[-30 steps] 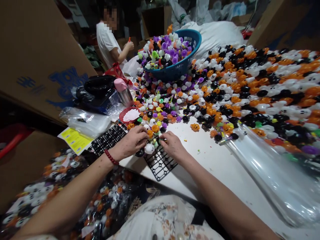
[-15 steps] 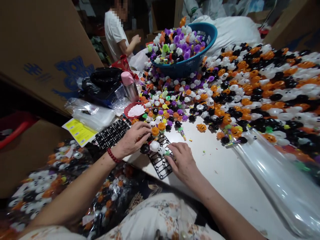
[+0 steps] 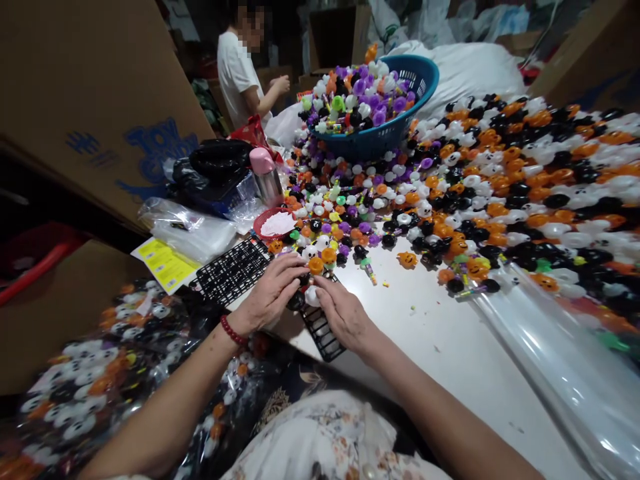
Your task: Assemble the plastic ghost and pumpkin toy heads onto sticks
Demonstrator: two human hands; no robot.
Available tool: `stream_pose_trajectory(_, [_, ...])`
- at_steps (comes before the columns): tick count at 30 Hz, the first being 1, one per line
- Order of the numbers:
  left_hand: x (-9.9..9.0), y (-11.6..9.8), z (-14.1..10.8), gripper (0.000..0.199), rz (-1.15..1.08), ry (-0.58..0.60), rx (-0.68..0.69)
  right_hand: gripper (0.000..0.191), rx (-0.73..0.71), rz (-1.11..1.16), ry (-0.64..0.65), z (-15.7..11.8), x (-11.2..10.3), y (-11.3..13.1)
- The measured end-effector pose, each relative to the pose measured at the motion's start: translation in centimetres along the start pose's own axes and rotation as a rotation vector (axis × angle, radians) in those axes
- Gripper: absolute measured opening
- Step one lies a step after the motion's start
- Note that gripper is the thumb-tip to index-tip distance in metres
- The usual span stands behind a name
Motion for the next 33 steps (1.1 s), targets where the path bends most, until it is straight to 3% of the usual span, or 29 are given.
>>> stream_pose_trajectory(4, [0.8, -0.1, -0.8, 0.04, 0.005, 0.063, 0.051, 0.035, -0.071, 0.039, 0.029, 0.9, 0.4, 0.5])
stream_pose_trajectory(9, [1.1, -0.5, -1.2, 0.053, 0.072, 0.042, 0.13, 0.036, 0.039, 0.12, 0.066, 1.8, 0.8, -0.5])
stream_pose_trajectory(14, [1.2, -0.7, -1.0, 0.045, 0.141, -0.043, 0.172, 0.031, 0.157, 0.313, -0.052, 1.2, -0.5, -2.3])
stream_pose_trajectory(17, [1.3, -0.6, -1.0, 0.034, 0.133, -0.053, 0.168, 0.026, 0.192, 0.309, -0.104, 0.1, -2.1, -3.3])
stream_pose_trajectory(21, [1.2, -0.5, -1.0, 0.023, 0.074, -0.061, 0.156, 0.016, 0.228, 0.045, -0.036, -2.1, -3.3, -4.6])
stream_pose_trajectory(27, [1.1, -0.3, -1.0, 0.021, 0.043, -0.068, 0.13, 0.009, 0.117, -0.483, 0.193, -4.2, -2.0, -4.9])
stream_pose_trajectory(33, [1.2, -0.1, -1.1, 0.028, 0.058, -0.067, 0.157, 0.011, 0.117, -0.588, 0.192, -4.5, -2.2, -4.9])
Point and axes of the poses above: each hand's wrist, its own z-axis towards the middle knuckle, its own x-axis out of the palm, y = z × x, the point moved 5 cm from there along z, towards the middle knuckle, and after that the axes turned 6 degrees about -x, right-handed, at the moved point
